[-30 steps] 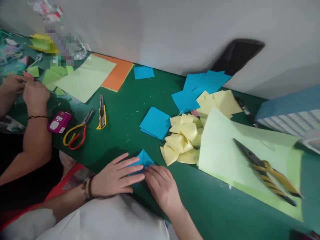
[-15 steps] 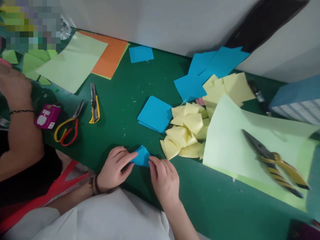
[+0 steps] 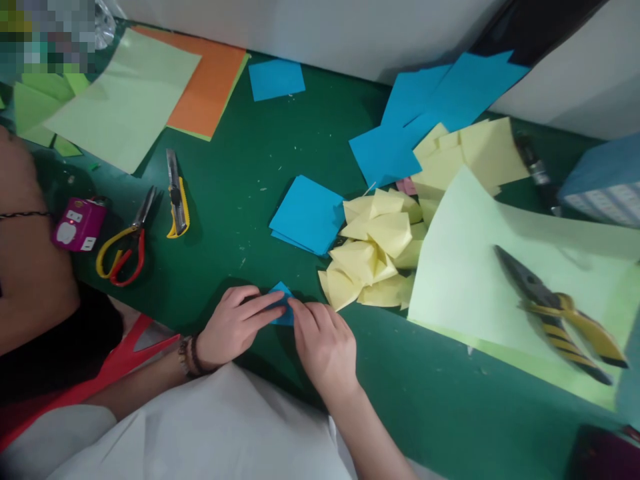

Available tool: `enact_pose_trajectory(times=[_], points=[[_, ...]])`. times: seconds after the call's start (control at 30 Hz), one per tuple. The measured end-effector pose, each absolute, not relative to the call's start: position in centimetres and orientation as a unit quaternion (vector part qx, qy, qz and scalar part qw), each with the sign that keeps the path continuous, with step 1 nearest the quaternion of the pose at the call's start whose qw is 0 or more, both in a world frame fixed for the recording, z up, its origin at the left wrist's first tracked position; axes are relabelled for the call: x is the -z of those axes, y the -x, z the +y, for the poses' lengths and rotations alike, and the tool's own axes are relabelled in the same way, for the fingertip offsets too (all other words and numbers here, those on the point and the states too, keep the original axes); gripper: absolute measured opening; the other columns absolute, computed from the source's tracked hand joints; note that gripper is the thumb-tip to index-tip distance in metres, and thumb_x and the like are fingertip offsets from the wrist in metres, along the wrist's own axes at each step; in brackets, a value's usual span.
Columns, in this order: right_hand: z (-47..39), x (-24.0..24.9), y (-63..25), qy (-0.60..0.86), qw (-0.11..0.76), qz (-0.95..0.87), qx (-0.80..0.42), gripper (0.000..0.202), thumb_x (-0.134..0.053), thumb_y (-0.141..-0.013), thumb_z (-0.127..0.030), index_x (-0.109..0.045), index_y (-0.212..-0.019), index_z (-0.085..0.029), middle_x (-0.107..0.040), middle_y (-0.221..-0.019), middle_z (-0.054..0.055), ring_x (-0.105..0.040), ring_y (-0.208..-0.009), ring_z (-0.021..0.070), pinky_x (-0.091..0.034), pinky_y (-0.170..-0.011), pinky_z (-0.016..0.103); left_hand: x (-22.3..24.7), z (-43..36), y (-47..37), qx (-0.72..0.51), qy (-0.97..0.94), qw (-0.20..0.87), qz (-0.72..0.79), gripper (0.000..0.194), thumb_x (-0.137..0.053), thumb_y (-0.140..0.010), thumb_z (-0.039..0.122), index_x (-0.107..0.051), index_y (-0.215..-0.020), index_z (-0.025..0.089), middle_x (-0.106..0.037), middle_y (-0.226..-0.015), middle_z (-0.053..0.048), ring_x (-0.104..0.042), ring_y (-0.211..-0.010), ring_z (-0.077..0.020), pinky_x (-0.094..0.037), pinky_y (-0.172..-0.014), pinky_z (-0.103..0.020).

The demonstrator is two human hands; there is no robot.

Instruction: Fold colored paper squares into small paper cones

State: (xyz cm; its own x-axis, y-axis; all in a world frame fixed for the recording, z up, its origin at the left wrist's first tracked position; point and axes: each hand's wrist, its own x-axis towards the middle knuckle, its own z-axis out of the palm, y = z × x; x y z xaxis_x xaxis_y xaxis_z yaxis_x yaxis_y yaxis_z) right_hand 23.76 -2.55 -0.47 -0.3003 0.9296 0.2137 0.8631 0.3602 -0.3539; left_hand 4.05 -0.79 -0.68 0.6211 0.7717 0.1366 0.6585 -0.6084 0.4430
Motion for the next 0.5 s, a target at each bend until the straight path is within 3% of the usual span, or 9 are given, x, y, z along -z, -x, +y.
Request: enact_pose_trajectory(times=[0.5], points=[[-2.26,0.37,-23.58,0.565,0.190,-0.799,-0.081,0.019,-0.052,-0.094,-0.018,-0.067,-0.105,-0.017,-0.066,-0.079,0.003,-0.060,-0.070,0.0141,-0.045,-0.067,0.028,0.66,-0.59,-4.09,-0.158,-0.877,0.193,0.411,0.034,-0.043,-0.094,0.012,-0.066,-0.116,0.024,-0.060,-0.134,0.001,-0.047,-0.101,-0.0204,-0.040,-0.082,-0.035]])
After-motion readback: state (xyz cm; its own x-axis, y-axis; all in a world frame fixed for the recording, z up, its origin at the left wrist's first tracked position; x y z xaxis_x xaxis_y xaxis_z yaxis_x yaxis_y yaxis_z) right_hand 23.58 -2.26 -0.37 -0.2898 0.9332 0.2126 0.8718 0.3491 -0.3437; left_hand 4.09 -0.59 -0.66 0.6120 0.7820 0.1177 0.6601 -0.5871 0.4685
